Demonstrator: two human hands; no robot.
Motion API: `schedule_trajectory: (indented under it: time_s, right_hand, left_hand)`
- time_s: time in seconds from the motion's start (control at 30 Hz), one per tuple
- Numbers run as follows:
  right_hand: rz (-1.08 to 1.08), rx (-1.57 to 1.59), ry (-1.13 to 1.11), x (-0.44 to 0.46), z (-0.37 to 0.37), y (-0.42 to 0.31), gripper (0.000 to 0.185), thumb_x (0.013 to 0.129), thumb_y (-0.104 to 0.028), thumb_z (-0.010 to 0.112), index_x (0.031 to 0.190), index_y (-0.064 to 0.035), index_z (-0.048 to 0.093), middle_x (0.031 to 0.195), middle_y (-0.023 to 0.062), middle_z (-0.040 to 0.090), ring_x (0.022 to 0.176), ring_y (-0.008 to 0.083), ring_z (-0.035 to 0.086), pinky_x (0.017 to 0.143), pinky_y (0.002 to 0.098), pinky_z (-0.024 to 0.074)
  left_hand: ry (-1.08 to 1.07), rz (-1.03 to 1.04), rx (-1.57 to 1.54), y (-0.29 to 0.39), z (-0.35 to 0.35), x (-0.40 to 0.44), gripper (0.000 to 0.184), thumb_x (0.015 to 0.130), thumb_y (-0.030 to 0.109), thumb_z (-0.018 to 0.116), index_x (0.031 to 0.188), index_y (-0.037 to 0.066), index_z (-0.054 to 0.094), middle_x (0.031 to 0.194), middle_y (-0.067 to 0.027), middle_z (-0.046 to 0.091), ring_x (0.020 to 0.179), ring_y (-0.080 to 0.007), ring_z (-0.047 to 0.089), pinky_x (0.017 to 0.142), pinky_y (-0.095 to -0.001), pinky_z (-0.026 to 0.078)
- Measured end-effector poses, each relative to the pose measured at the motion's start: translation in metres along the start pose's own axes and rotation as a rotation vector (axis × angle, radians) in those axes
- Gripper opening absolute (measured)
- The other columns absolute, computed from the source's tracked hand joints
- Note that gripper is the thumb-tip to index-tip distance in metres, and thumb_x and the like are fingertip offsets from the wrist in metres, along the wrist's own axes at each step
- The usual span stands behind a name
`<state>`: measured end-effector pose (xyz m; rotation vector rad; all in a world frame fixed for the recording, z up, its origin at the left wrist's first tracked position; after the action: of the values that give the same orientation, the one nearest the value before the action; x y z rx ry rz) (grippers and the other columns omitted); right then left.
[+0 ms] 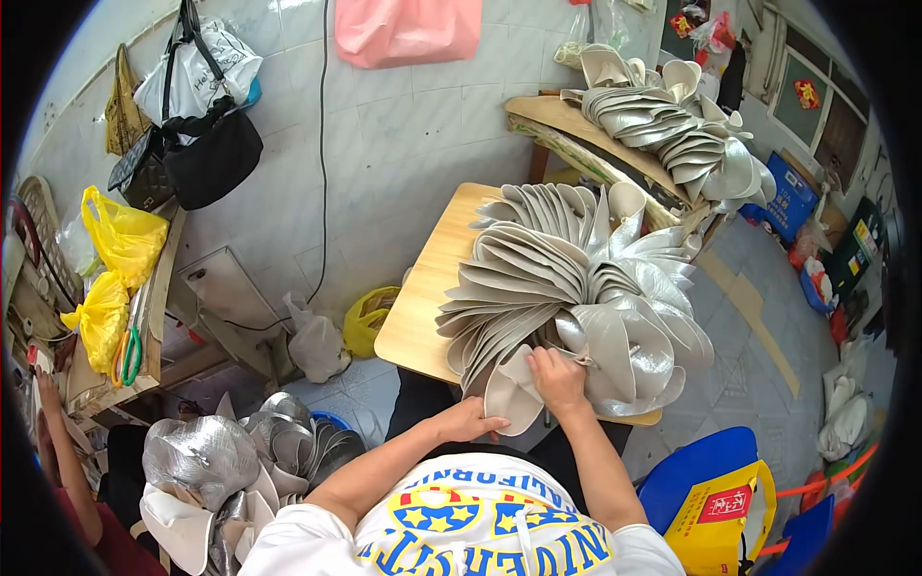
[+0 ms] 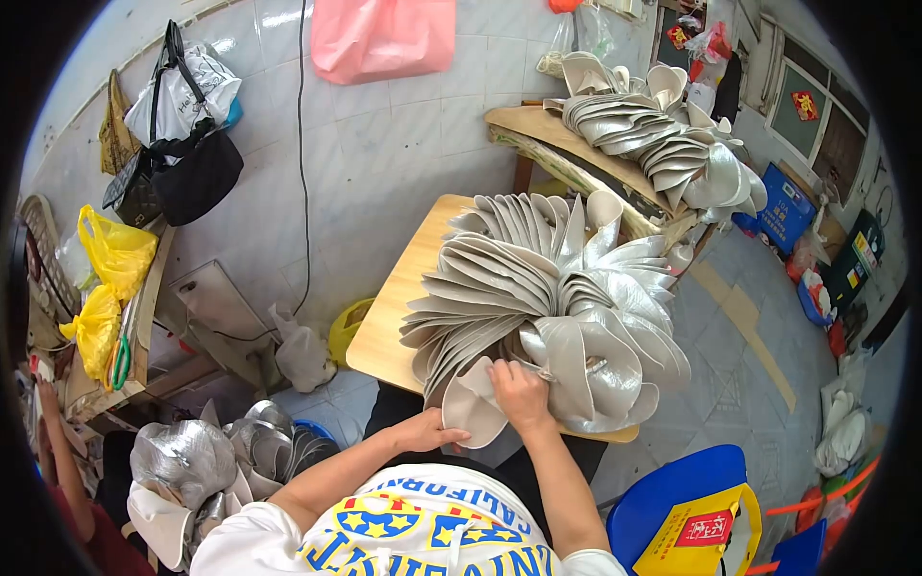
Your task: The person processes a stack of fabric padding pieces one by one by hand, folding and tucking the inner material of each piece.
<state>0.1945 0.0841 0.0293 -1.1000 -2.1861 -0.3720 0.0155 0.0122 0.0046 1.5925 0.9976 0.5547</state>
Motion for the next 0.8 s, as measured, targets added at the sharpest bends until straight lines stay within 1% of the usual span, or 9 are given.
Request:
schedule_trajectory:
  time_s: [0.07,0.1,0.23,0.33,0.43,0.53,0.57,0.67,0.8]
  right_hand:
    - [0.015,-0.011,0.023,0.005,-0.016,-0.018,0.014,0.080,-0.022,0.063,0.084,-0.0101,0.057,0.070,0.0052,0.053,0.066,0.0207,0.059,0.052,0.0324,0.0480]
    - [0.019,0.062,0.038,0.006,-0.020,-0.024,0.020,0.078,-0.017,0.062,0.095,-0.0079,0.059,0.078,0.0057,0.055,0.077,0.0215,0.058,0.062,0.0344,0.0479]
    - [0.018,0.113,0.084,0.019,-0.034,-0.050,0.024,0.075,-0.009,0.060,0.098,-0.0047,0.058,0.083,0.0078,0.058,0.082,0.0263,0.057,0.074,0.0381,0.0437]
    - [0.033,0.168,-0.080,0.016,-0.023,-0.049,0.020,0.075,-0.009,0.060,0.094,-0.0049,0.057,0.085,0.0090,0.059,0.085,0.0259,0.059,0.073,0.0367,0.0442]
    - [0.102,0.330,-0.121,0.008,-0.010,-0.048,0.017,0.076,-0.011,0.057,0.092,-0.0052,0.056,0.084,0.0111,0.060,0.071,0.0305,0.062,0.060,0.0396,0.0483]
    - [0.100,0.420,-0.066,0.004,-0.004,-0.046,0.015,0.078,-0.013,0.056,0.092,-0.0059,0.055,0.079,0.0114,0.061,0.063,0.0332,0.061,0.054,0.0419,0.0491]
    - [0.082,0.444,-0.033,0.004,-0.003,-0.045,0.014,0.079,-0.013,0.055,0.091,-0.0059,0.055,0.076,0.0114,0.062,0.061,0.0341,0.061,0.052,0.0427,0.0491]
    - [0.100,0.539,-0.096,0.009,-0.011,-0.040,0.014,0.083,-0.020,0.056,0.090,-0.0081,0.055,0.066,0.0103,0.061,0.060,0.0323,0.061,0.052,0.0415,0.0488]
    - [0.093,0.531,-0.100,0.015,-0.009,-0.033,0.019,0.085,-0.028,0.059,0.081,-0.0104,0.057,0.061,0.0095,0.059,0.058,0.0322,0.060,0.051,0.0418,0.0474]
  left_hand:
    - [0.001,0.009,-0.058,-0.001,0.002,0.001,0.028,0.089,0.024,0.056,0.097,-0.003,0.062,0.079,-0.0117,0.067,0.071,-0.0184,0.065,0.070,-0.0316,0.049]
    - [-0.006,0.022,-0.068,-0.002,0.002,0.003,0.028,0.089,0.023,0.057,0.098,-0.003,0.062,0.081,-0.0117,0.067,0.072,-0.0181,0.065,0.070,-0.0312,0.049]
    - [-0.007,0.037,0.031,0.006,0.003,0.004,0.025,0.088,0.019,0.059,0.099,-0.003,0.061,0.083,-0.0118,0.067,0.071,-0.0183,0.065,0.069,-0.0302,0.050]
    - [-0.024,0.074,-0.008,-0.003,0.003,0.008,0.027,0.086,0.020,0.061,0.100,-0.003,0.061,0.087,-0.0109,0.066,0.075,-0.0167,0.064,0.070,-0.0290,0.050]
    - [0.125,0.173,-0.147,-0.007,0.004,0.009,0.027,0.084,0.016,0.062,0.104,-0.001,0.059,0.095,-0.0063,0.064,0.086,-0.0153,0.061,0.077,-0.0311,0.048]
    - [0.259,0.087,-0.307,0.003,-0.003,0.008,0.031,0.079,0.011,0.064,0.107,-0.001,0.058,0.099,-0.0058,0.062,0.090,-0.0147,0.060,0.077,-0.0297,0.049]
    - [0.294,0.019,-0.522,0.007,-0.002,0.008,0.029,0.079,0.009,0.061,0.106,0.000,0.058,0.095,-0.0056,0.062,0.084,-0.0130,0.060,0.072,-0.0263,0.049]
    - [0.433,-0.032,-0.680,0.018,-0.010,0.011,0.024,0.081,0.013,0.059,0.102,0.000,0.058,0.090,-0.0047,0.062,0.078,-0.0117,0.060,0.067,-0.0236,0.049]
    - [0.521,0.007,-0.283,0.012,-0.012,0.019,0.021,0.089,0.019,0.054,0.097,0.001,0.059,0.079,-0.0033,0.061,0.070,-0.0086,0.056,0.062,-0.0237,0.046]
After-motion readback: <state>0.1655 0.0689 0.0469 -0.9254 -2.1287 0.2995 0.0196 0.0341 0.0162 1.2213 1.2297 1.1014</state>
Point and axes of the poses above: each hand's wrist, its own x-axis towards the middle knuckle, its own z-axis out of the palm, y = z × x, the point moved 1 cm from there along x, towards the middle knuckle
